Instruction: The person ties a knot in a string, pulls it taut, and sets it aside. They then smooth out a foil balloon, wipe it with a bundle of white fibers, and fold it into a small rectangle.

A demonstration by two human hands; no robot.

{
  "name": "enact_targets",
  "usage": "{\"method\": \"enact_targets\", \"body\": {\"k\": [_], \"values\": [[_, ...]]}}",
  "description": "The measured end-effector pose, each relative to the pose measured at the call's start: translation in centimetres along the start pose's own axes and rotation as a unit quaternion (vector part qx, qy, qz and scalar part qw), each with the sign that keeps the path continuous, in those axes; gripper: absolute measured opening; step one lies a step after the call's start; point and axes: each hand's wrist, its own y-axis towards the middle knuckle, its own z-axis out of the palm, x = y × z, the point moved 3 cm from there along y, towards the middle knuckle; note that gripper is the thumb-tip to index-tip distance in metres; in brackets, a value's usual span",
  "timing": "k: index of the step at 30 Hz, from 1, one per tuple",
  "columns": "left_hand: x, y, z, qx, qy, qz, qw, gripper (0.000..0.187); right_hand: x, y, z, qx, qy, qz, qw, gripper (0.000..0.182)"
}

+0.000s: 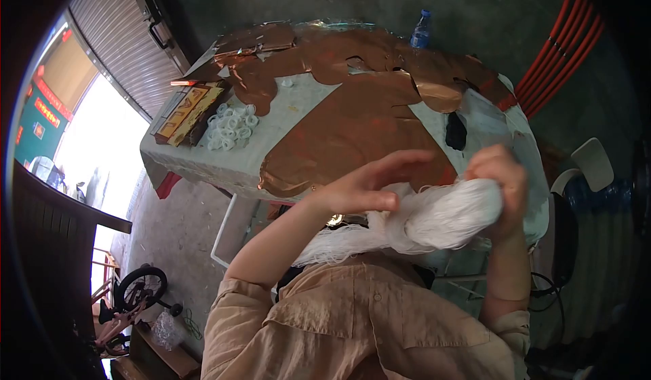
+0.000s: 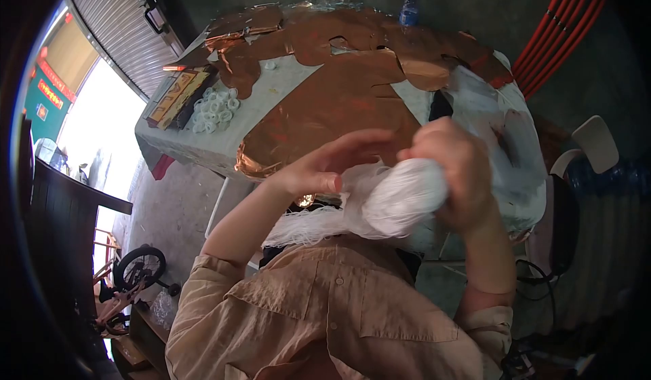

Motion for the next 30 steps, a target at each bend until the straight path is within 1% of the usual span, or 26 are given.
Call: {"method": "enact_targets", "body": {"k": [1, 2, 3, 5, 6, 7, 8, 9, 11, 12, 13, 14, 15, 16, 17, 18, 19, 20, 21, 22, 23, 25, 27, 28, 29, 30], "values": [[-0.9, 0.9, 0.8, 0.011, -0.036, 0.1, 0.994, 0.084, 0.4, 0.6, 0.7, 0.041, 0.004, -0.031, 0.999, 0.035], [-1.5, 1.2, 1.5, 0.03, -0.018, 0.071, 0.997, 0.092, 0.6, 1.1, 1.4, 0.034, 0.04, -0.04, 0.998, 0.033], [-1.6, 1.2, 2.1, 0.06, 0.015, 0.003, 0.998, 0.092, 0.5, 1.4, 1.3, 0.034, 0.041, -0.04, 0.998, 0.033], [-1.0, 0.7, 2.6, 0.054, 0.11, -0.075, 0.99, 0.074, 0.2, 1.8, 0.8, 0.035, -0.063, -0.049, 0.996, 0.032], [-0.6, 0.4, 2.7, 0.055, 0.109, -0.076, 0.99, 0.074, -0.8, 1.1, 0.2, 0.01, -0.087, -0.021, 0.996, 0.032], [0.0, -0.1, 2.5, 0.062, 0.114, -0.097, 0.987, 0.064, -1.6, 0.4, -0.2, 0.009, -0.089, -0.018, 0.996, 0.032], [0.2, -0.5, 2.3, 0.07, 0.118, -0.118, 0.983, 0.053, -2.6, -0.4, -0.7, -0.01, -0.07, 0.026, 0.997, 0.033], [-0.2, -0.7, 2.3, 0.073, 0.117, -0.12, 0.983, 0.053, -3.3, -0.9, -1.2, -0.029, -0.05, 0.069, 0.996, 0.034], [-2.1, -1.0, 2.2, -0.019, 0.096, -0.075, 0.992, 0.042, -3.2, -1.7, -1.2, -0.01, -0.044, 0.089, 0.995, 0.037], [-2.8, -1.1, 1.9, -0.052, 0.116, -0.072, 0.989, 0.039, -3.7, -2.2, -1.2, -0.043, 0.083, 0.187, 0.978, 0.046], [-3.8, -1.1, 1.9, -0.1, 0.08, -0.041, 0.991, 0.037, -4.1, -2.8, -1.0, -0.077, 0.208, 0.279, 0.934, 0.054], [-4.8, -0.7, 2.0, -0.142, 0.047, 0.006, 0.989, 0.038, -4.1, -2.9, -0.9, -0.096, 0.323, 0.289, 0.896, 0.069], [-5.7, -0.4, 2.1, -0.182, 0.013, 0.052, 0.982, 0.039, -4.2, -3.2, -0.5, -0.098, 0.32, 0.288, 0.897, 0.069], [-6.1, 0.1, 1.9, -0.193, -0.008, 0.038, 0.98, 0.04, -4.4, -3.9, 0.6, -0.103, 0.435, 0.304, 0.842, 0.076], [-6.5, 0.6, 1.8, -0.203, -0.029, 0.024, 0.979, 0.04, -4.4, -4.4, 1.7, -0.107, 0.541, 0.314, 0.773, 0.083], [-7.3, 1.4, 2.7, -0.219, -0.02, 0.051, 0.974, 0.036, -3.3, -4.8, 3.4, -0.071, 0.576, 0.369, 0.726, 0.088], [-7.6, 2.5, 3.5, -0.21, -0.02, 0.05, 0.976, 0.036, -2.2, -5.2, 4.3, -0.014, 0.536, 0.343, 0.772, 0.091], [-8.0, 3.7, 4.1, -0.228, -0.032, 0.111, 0.967, 0.034, -0.9, -5.6, 5.3, 0.039, 0.491, 0.31, 0.813, 0.094], [-8.4, 4.5, 4.4, -0.246, -0.046, 0.17, 0.953, 0.032, 0.0, -6.1, 6.4, 0.09, 0.485, 0.284, 0.822, 0.093], [-8.8, 5.2, 4.4, -0.264, -0.076, 0.167, 0.947, 0.032, 1.0, -6.6, 7.5, 0.139, 0.477, 0.254, 0.83, 0.091], [-9.2, 5.8, 4.2, -0.281, -0.105, 0.165, 0.94, 0.031, 1.6, -7.0, 8.5, 0.155, 0.593, 0.312, 0.726, 0.087], [-10.7, 5.8, 4.2, -0.251, -0.09, 0.251, 0.931, 0.035, 2.1, -6.5, 6.5, 0.157, 0.584, 0.316, 0.731, 0.083], [-11.7, 6.3, 3.0, -0.173, -0.185, 0.276, 0.927, 0.04, 2.1, -6.2, 3.4, 0.162, 0.558, 0.307, 0.753, 0.074], [-11.8, 6.7, 2.0, -0.107, -0.211, 0.258, 0.937, 0.047, 2.0, -6.1, 1.5, 0.153, 0.543, 0.302, 0.768, 0.07], [-10.9, 6.8, 1.9, -0.101, -0.212, 0.258, 0.937, 0.047, 1.8, -6.0, -0.5, 0.137, 0.526, 0.298, 0.785, 0.066], [-9.8, 6.7, 2.7, -0.167, -0.171, 0.194, 0.951, 0.05, 1.8, -6.1, -2.4, 0.117, 0.508, 0.295, 0.801, 0.061]]}}
